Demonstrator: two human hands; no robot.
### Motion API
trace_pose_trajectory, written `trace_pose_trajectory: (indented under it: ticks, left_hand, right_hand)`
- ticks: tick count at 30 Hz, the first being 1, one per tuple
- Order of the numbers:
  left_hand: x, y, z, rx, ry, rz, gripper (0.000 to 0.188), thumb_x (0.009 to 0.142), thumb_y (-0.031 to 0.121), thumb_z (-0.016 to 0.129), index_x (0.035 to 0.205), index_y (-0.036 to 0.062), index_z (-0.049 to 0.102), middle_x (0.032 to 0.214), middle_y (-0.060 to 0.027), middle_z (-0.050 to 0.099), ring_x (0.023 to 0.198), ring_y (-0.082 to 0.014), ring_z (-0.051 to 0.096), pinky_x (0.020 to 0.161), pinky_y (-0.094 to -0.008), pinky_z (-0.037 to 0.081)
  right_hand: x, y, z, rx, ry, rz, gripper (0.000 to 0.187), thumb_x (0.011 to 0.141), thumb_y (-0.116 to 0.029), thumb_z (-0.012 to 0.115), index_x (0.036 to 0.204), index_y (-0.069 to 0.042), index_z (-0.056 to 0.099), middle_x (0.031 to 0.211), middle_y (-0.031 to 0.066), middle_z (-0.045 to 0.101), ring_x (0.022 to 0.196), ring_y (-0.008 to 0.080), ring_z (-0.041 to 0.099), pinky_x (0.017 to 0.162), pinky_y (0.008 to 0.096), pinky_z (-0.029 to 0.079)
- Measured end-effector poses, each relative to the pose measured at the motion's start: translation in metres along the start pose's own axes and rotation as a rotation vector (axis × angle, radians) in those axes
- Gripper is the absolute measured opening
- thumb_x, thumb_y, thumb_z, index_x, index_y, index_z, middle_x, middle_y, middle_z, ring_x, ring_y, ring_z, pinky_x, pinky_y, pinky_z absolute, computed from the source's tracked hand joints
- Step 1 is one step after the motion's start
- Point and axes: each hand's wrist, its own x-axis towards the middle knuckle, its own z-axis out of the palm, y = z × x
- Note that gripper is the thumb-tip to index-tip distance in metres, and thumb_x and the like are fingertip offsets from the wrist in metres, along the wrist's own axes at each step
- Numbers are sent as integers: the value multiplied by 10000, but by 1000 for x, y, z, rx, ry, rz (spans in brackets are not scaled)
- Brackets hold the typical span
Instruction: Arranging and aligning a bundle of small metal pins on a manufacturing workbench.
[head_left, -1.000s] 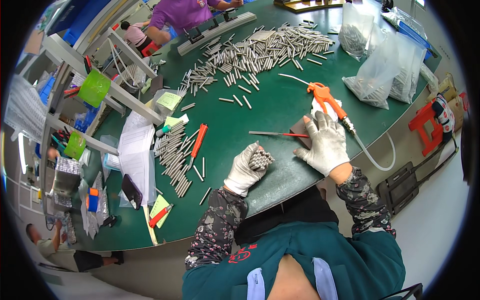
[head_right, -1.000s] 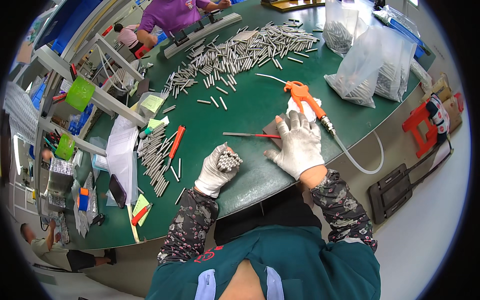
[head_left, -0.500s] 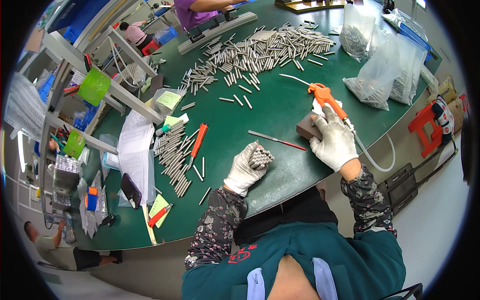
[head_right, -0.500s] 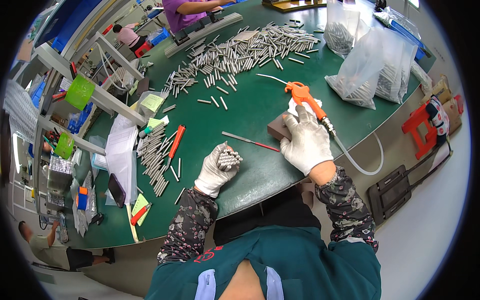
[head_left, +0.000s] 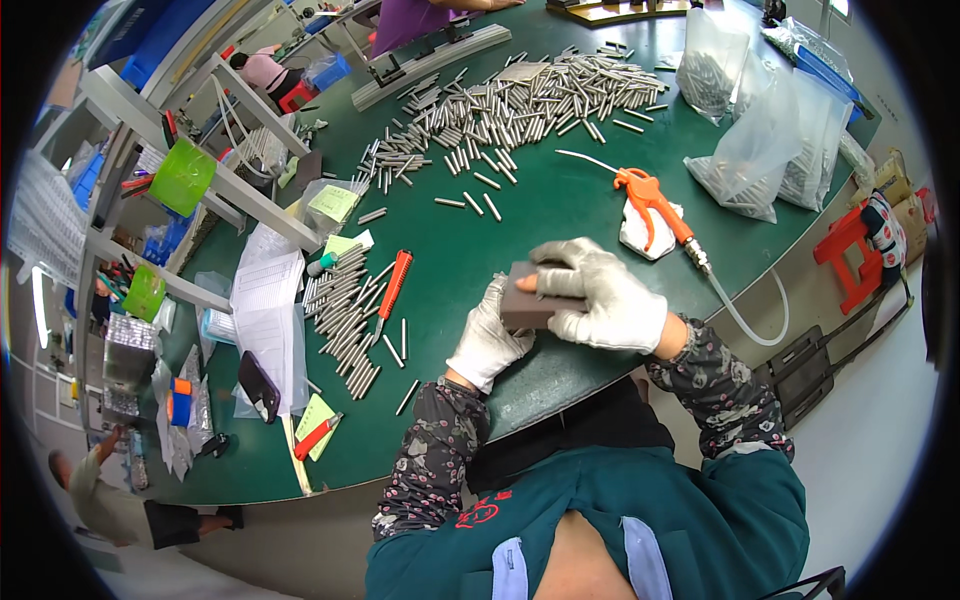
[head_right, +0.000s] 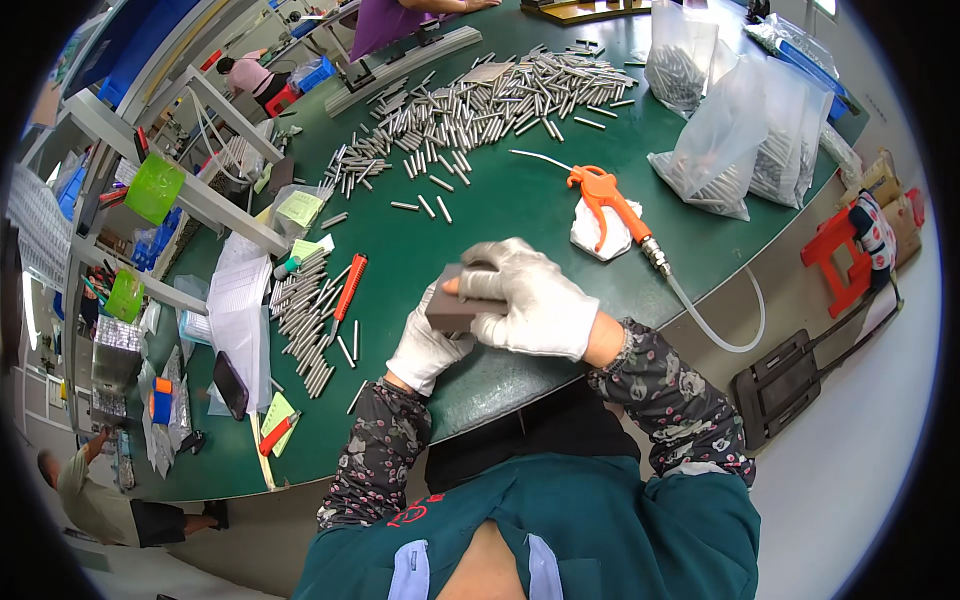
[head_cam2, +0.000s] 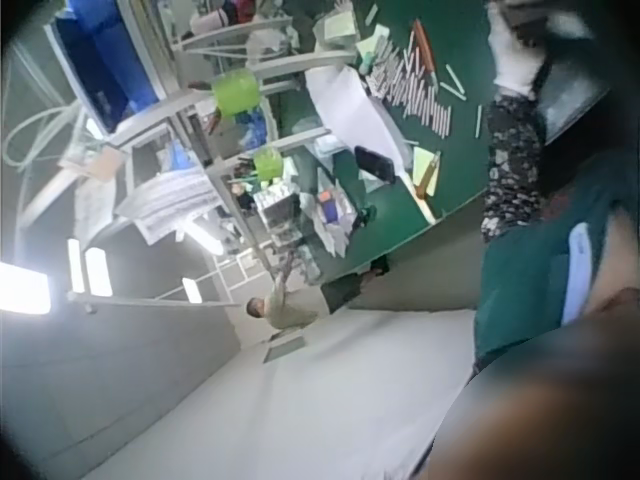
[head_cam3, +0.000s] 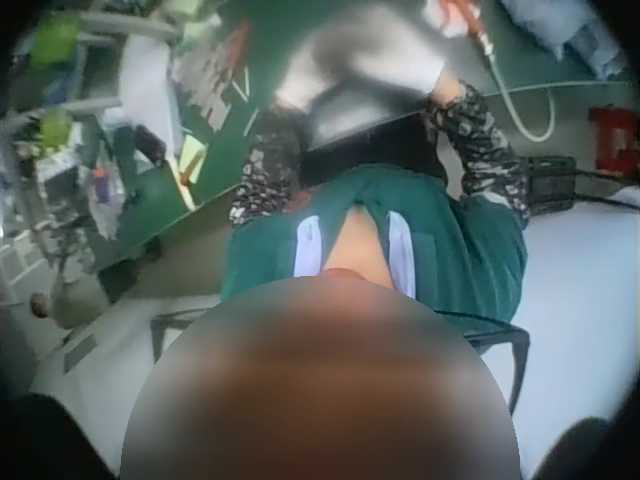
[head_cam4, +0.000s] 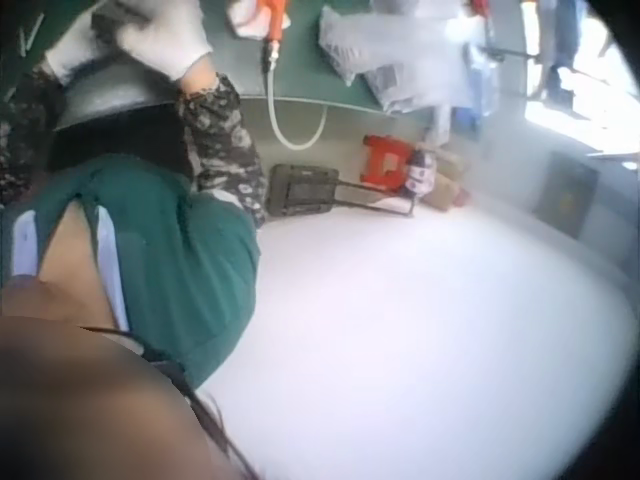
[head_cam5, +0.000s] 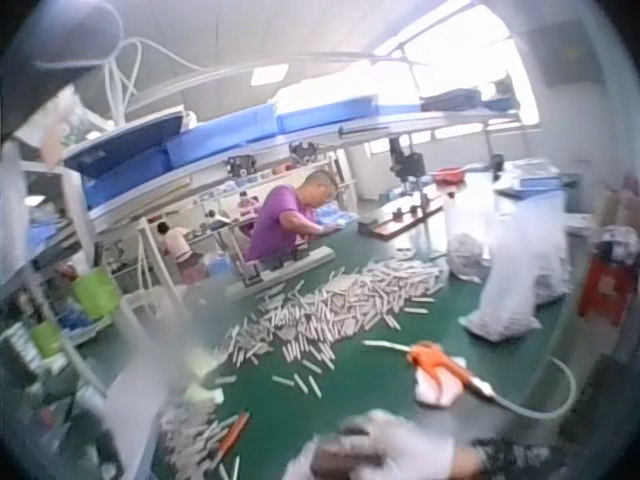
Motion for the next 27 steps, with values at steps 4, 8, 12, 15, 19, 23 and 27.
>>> trace_pose_trajectory:
  ticks: [4,8,12,15,19,23,27]
  left_hand:
    - [0,19,-2,25,-64,-67,540,684,-41,625,1167,40,399,981,-57,582,889,-137,596,767,-247,486]
    - [-1,13,-8,185,-66,-59,514,686,-42,618,1146,38,403,978,-58,583,899,-138,597,771,-241,489]
    - [-1,18,-5,221,-96,-70,506,677,-27,625,1134,41,420,974,-60,592,902,-142,602,769,-251,494]
    - [-1,13,-6,125,-113,-55,518,667,-24,629,1138,43,423,975,-59,596,898,-145,605,770,-262,497]
    - [0,9,-4,-124,-16,-101,557,659,-20,637,1169,34,419,970,-61,591,887,-140,604,780,-252,490]
    - [-1,9,-4,145,-80,-36,598,653,-21,647,1197,29,405,1014,-74,589,898,-139,599,792,-253,484]
    - [-2,15,-5,-112,-32,-125,572,640,-30,648,1161,34,420,987,-62,583,911,-128,593,807,-247,478]
  right_hand:
    - [15,23,-12,-395,9,205,415,640,-182,595,1036,-64,641,1145,186,531,1048,331,490,934,393,392]
    - [12,13,0,44,-71,-156,416,631,-191,594,1024,-65,649,1156,183,526,1047,328,490,930,392,394]
    - [18,29,-14,-341,-7,254,411,641,-180,595,1033,-66,646,1160,174,524,1067,319,475,938,384,384]
    - [14,15,-8,-23,2,-39,405,645,-167,588,1035,-70,644,1156,174,528,1066,320,476,938,387,384]
    - [20,20,-9,-324,-56,125,383,660,-170,584,1022,-64,644,1158,169,526,1060,319,477,938,387,384]
    - [11,17,-4,15,1,-84,379,669,-165,582,1025,-45,636,1163,166,523,1061,319,475,939,390,381]
    - [12,22,-6,-367,-12,110,372,659,-143,568,1011,-42,636,1162,169,521,1045,312,479,941,374,376]
